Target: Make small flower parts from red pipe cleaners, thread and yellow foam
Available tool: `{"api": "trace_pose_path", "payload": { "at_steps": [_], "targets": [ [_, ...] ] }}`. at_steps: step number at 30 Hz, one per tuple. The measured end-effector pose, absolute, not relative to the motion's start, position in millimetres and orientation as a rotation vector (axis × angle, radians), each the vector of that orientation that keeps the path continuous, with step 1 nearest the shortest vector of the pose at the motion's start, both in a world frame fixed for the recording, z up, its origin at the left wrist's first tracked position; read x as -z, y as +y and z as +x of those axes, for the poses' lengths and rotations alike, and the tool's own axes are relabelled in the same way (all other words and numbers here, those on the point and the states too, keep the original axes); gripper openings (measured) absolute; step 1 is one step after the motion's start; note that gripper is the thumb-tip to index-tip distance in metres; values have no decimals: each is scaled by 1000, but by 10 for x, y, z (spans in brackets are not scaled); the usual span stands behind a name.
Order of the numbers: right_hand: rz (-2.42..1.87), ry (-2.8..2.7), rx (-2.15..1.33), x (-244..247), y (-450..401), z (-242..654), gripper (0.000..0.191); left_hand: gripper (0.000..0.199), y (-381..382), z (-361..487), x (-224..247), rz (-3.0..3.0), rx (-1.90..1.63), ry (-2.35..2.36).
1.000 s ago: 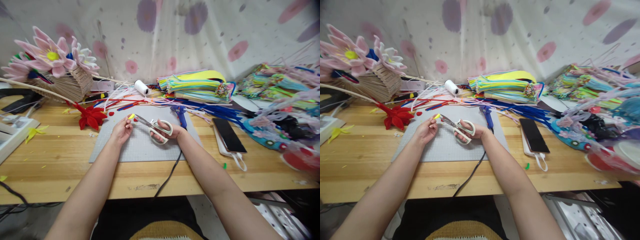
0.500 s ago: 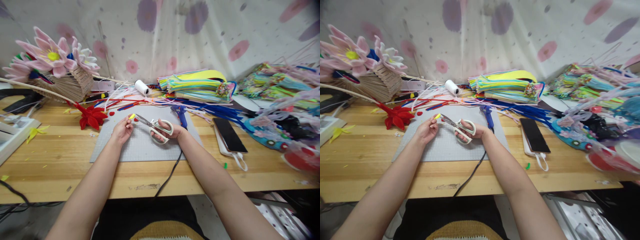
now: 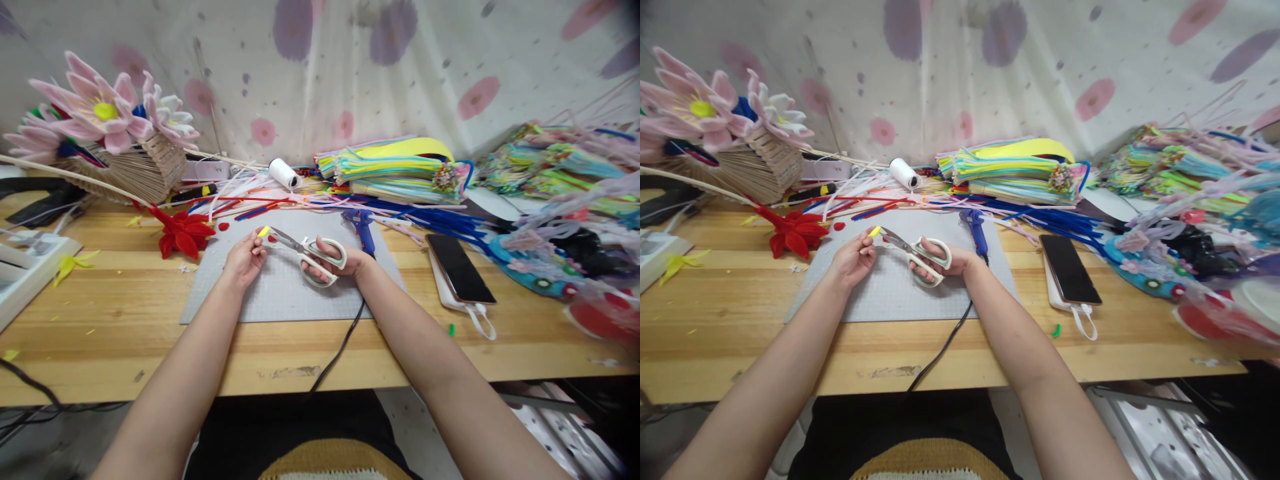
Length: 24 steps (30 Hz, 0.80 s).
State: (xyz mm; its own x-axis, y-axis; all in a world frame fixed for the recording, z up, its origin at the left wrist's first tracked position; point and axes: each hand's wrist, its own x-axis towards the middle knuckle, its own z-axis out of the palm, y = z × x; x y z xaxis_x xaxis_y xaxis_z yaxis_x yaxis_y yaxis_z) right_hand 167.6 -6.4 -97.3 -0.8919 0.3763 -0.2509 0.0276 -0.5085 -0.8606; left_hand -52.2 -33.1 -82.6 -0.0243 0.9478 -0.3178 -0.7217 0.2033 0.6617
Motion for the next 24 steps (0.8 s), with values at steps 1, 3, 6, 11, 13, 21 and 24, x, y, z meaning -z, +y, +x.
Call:
{"api": "trace_pose_path", "payload": {
  "at_steps": [1, 3, 6, 11, 13, 21, 24],
  "targets": [
    [-619, -1429, -2487, 973, -64, 1674, 65, 19, -330, -522, 828, 345, -1372, 831],
    [-627, -1422, -2486, 966, -67, 1670, 65, 19, -328, -522, 832, 352, -1370, 832],
    [-645, -1397, -2491, 945, -78, 1665, 63, 19, -325, -523, 836, 360, -1373, 833],
    [-683, -1380, -2497, 920, -90, 1660, 64, 18, -334, -514, 831, 376, -1373, 840],
    [-688, -1374, -2497, 915, -93, 1657, 64, 17, -341, -505, 830, 386, -1378, 850],
    [-688, -1396, -2479, 926, -90, 1658, 63, 14, -355, -459, 860, 544, -1416, 905],
    [-644, -1413, -2487, 946, -83, 1663, 63, 16, -363, -448, 876, 606, -1427, 902]
  ]
}}
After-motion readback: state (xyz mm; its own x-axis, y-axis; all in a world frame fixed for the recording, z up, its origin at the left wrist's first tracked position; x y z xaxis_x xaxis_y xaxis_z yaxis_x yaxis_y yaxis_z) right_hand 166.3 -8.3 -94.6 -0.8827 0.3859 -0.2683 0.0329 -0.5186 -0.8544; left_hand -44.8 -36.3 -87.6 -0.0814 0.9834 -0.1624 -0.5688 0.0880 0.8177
